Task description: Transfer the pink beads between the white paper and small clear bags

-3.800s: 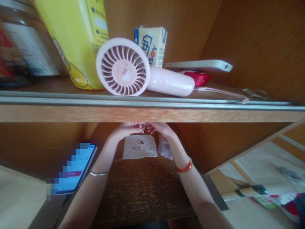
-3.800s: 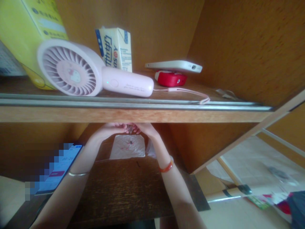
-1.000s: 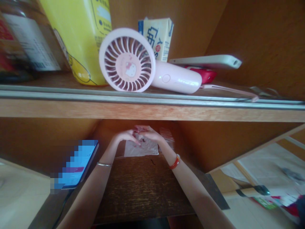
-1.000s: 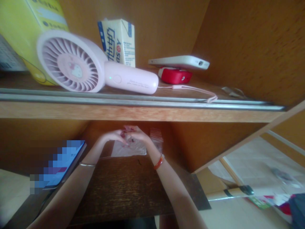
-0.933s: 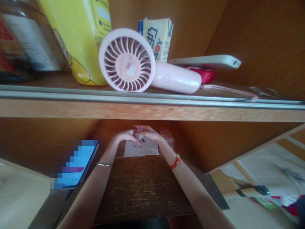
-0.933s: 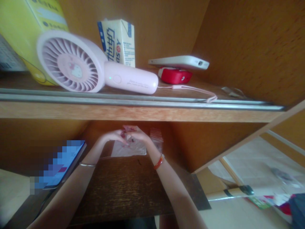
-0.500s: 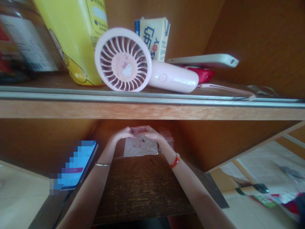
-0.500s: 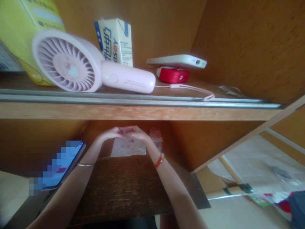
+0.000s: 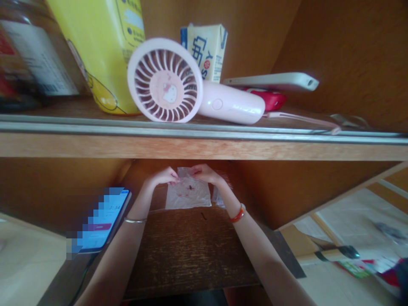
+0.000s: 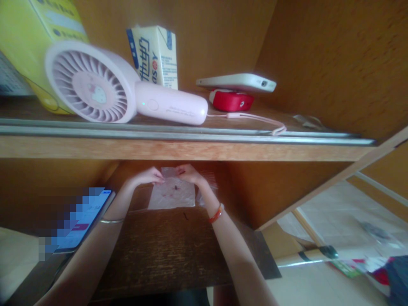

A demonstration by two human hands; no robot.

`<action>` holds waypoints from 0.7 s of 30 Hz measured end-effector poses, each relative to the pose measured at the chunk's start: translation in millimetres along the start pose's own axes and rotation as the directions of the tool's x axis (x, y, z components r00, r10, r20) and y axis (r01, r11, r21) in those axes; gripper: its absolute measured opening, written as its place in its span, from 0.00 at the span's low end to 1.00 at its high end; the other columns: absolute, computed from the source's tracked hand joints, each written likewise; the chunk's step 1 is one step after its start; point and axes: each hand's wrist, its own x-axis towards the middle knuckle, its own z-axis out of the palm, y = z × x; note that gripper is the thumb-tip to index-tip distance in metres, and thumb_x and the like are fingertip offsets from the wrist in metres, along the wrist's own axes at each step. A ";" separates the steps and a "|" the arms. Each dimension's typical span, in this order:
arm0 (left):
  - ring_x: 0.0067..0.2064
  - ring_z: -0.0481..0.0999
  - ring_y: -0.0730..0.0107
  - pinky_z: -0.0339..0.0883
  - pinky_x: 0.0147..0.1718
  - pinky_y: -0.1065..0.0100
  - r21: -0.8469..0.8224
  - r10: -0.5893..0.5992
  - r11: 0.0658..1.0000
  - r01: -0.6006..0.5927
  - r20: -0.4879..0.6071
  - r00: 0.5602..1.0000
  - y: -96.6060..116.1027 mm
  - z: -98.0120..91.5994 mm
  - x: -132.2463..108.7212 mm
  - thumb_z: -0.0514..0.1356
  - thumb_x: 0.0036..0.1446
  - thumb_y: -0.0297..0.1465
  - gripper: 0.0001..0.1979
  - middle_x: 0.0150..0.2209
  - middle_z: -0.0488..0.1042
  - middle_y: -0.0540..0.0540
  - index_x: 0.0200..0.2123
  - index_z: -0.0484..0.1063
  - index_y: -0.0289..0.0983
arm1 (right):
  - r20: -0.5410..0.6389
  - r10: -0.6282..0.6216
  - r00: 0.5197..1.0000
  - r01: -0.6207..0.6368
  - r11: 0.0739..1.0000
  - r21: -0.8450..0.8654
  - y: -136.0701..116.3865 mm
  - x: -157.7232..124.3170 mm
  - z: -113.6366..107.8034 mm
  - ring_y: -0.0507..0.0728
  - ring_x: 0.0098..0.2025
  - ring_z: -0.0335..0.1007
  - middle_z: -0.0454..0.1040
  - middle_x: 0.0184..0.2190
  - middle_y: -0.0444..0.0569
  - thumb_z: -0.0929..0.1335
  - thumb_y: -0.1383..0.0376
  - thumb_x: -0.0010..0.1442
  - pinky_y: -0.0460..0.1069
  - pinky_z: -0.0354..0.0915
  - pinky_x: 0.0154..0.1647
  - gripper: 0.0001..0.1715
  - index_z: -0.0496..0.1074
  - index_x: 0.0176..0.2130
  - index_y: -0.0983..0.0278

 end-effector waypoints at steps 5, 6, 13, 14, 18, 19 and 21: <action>0.21 0.70 0.73 0.60 0.24 0.72 0.033 0.001 0.999 -0.001 0.008 1.000 6.8 2.8 -2.0 0.64 0.44 0.27 0.06 0.16 0.72 0.49 0.19 0.76 0.34 | 0.006 0.003 1.000 -0.003 0.997 -0.071 -1.2 0.5 3.5 0.51 0.29 0.67 0.74 0.25 0.43 0.65 0.78 0.42 0.44 0.62 0.30 0.14 0.74 0.28 0.66; 0.20 0.69 0.73 0.59 0.23 0.72 0.038 0.003 0.999 -0.003 0.009 1.000 8.0 3.5 -2.1 0.64 0.45 0.26 0.06 0.15 0.72 0.50 0.18 0.76 0.34 | 0.006 0.005 1.000 -0.005 0.996 -0.087 -1.4 0.5 4.5 0.50 0.28 0.67 0.73 0.24 0.43 0.64 0.79 0.42 0.44 0.61 0.29 0.13 0.74 0.27 0.67; 0.19 0.68 0.74 0.58 0.23 0.73 0.043 0.008 0.999 -0.009 0.006 1.000 10.8 6.5 -2.9 0.63 0.46 0.24 0.08 0.15 0.72 0.50 0.17 0.76 0.34 | -0.006 0.005 1.000 -0.005 0.993 -0.120 -4.1 -0.4 7.3 0.50 0.28 0.67 0.73 0.23 0.43 0.64 0.81 0.41 0.45 0.60 0.31 0.14 0.74 0.26 0.68; 0.20 0.69 0.74 0.59 0.23 0.73 0.040 0.008 0.999 -0.008 0.007 1.000 10.7 6.1 -3.1 0.63 0.46 0.24 0.07 0.15 0.72 0.50 0.18 0.76 0.34 | -0.007 0.004 1.000 -0.004 0.994 -0.114 -4.6 -0.7 7.0 0.51 0.28 0.68 0.74 0.24 0.43 0.64 0.80 0.42 0.45 0.61 0.31 0.14 0.75 0.27 0.67; 0.20 0.70 0.73 0.59 0.23 0.72 0.025 0.005 1.000 -0.005 0.001 1.000 11.1 4.0 -3.6 0.63 0.46 0.24 0.07 0.15 0.72 0.50 0.18 0.76 0.34 | -0.023 0.003 1.000 -0.004 0.998 -0.070 -4.8 -1.2 5.1 0.51 0.29 0.69 0.76 0.26 0.45 0.65 0.78 0.44 0.45 0.62 0.30 0.13 0.76 0.29 0.67; 0.20 0.70 0.73 0.60 0.23 0.72 0.018 0.007 1.000 -0.007 -0.001 1.000 11.5 3.7 -3.8 0.63 0.46 0.24 0.06 0.15 0.72 0.50 0.18 0.76 0.34 | -0.028 0.006 1.000 -0.008 0.998 -0.060 -4.3 -1.1 4.7 0.50 0.28 0.68 0.76 0.26 0.45 0.65 0.78 0.44 0.44 0.62 0.29 0.13 0.76 0.29 0.67; 0.20 0.70 0.73 0.61 0.23 0.73 0.001 0.015 1.000 -0.015 -0.011 1.000 12.8 3.1 -4.4 0.63 0.46 0.24 0.06 0.16 0.72 0.50 0.19 0.76 0.33 | -0.034 0.014 0.999 -0.016 0.999 -0.047 -3.4 -0.9 4.1 0.50 0.27 0.68 0.75 0.24 0.45 0.65 0.79 0.44 0.44 0.61 0.29 0.13 0.75 0.27 0.67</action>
